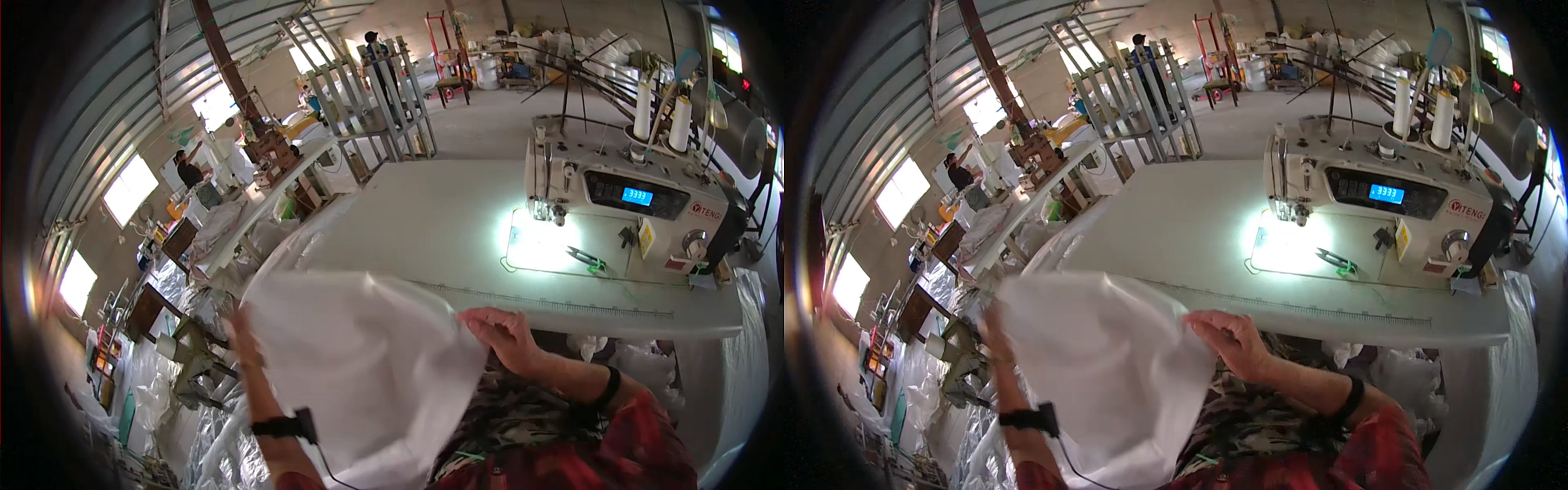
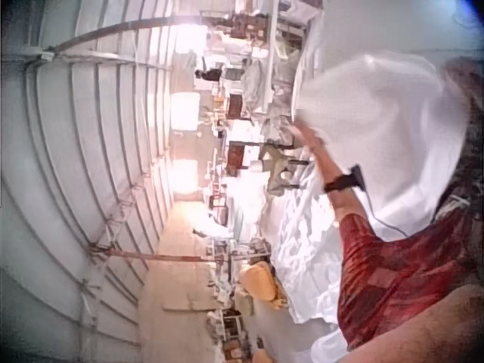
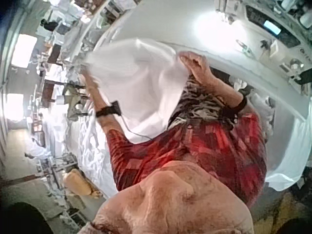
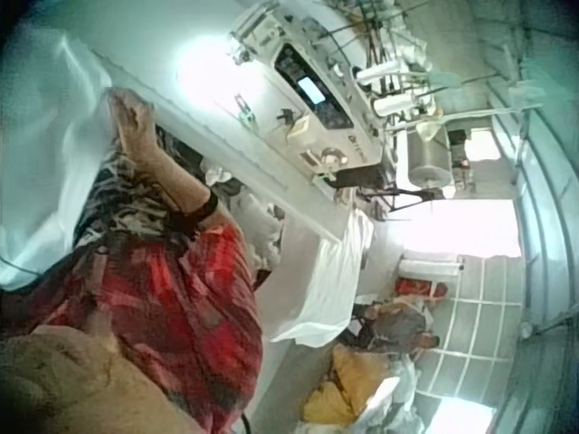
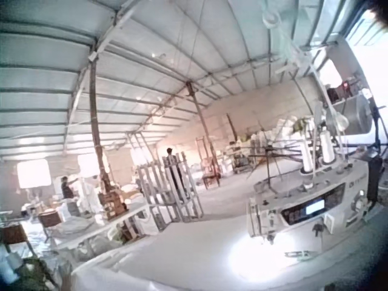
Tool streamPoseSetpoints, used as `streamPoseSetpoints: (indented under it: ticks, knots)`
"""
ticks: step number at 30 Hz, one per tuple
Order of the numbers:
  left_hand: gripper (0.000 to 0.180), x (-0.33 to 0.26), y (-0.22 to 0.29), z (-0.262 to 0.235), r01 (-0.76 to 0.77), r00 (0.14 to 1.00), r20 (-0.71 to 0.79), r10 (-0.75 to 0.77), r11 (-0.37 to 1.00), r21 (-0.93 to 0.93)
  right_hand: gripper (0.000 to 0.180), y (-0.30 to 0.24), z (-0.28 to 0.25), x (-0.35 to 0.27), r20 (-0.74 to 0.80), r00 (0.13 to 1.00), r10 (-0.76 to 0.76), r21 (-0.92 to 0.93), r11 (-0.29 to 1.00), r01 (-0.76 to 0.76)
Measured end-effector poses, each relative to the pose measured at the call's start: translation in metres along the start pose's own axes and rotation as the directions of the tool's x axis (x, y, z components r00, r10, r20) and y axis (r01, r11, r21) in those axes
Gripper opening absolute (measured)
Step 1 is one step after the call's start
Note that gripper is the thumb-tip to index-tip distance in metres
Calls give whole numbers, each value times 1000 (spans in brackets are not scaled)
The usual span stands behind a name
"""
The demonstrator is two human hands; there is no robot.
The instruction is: Sewing white fabric panels using an industrial sewing machine.
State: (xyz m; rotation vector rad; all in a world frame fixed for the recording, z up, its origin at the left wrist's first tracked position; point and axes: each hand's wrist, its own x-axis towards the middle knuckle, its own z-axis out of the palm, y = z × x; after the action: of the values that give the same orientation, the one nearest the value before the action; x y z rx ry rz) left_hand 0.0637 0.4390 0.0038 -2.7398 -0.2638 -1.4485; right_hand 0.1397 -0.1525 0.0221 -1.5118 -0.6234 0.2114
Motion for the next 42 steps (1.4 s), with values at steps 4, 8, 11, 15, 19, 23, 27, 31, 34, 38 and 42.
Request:
streamPoseSetpoints:
  ticks: [4, 8, 11, 15, 19, 23, 27, 31, 34, 38, 42]
  knots:
    - [36, 123, 22, -137, 87, 965, -190, -179, 907, -413, 29, 46, -2, 7, 38, 836, -548, -322, 785, 529]
    - [39, 98, 91, -150, 242, 934, 32, -356, 564, -790, 41, 115, 24, -28, 391, 920, -43, -336, 923, 186]
    - [37, 40, 147, -123, 432, 901, 302, -311, 592, -681, 26, 128, 26, -35, 687, 708, 166, -612, 657, 440]
    - [35, -26, 254, -82, -95, 734, 483, 478, 776, -623, 26, 82, 19, -6, 509, 832, 221, -623, 761, 179]
    - [39, -98, 381, -46, 433, 686, 537, 491, 317, -844, 46, 25, 21, 25, 235, 969, 81, 241, 961, -139]
    - [39, -135, 448, -42, 504, 212, 806, 552, 645, -575, 73, 8, 26, 13, 552, 814, -183, -151, 938, 313]
    - [38, -152, 460, -46, 206, 769, 321, 553, 261, -943, 39, 22, 13, 3, 431, 901, 43, -588, 771, 244]
    - [37, -163, 435, -46, 476, 313, 762, 567, 600, -643, 27, 34, -4, -8, 372, 874, 313, -433, 891, -135]
    - [38, -171, 430, -46, 430, 448, 679, 581, 526, -734, 60, 37, 7, -40, 645, 764, -16, -114, 987, 117]
    - [34, -176, 433, -45, 475, 262, 812, 521, 663, -579, 65, 47, -3, -73, 685, 728, -32, -587, 566, 578]
    - [26, -180, 431, -46, 416, 339, 772, 538, 650, -635, 65, 84, -32, -85, 508, 833, 221, -766, 557, 320]
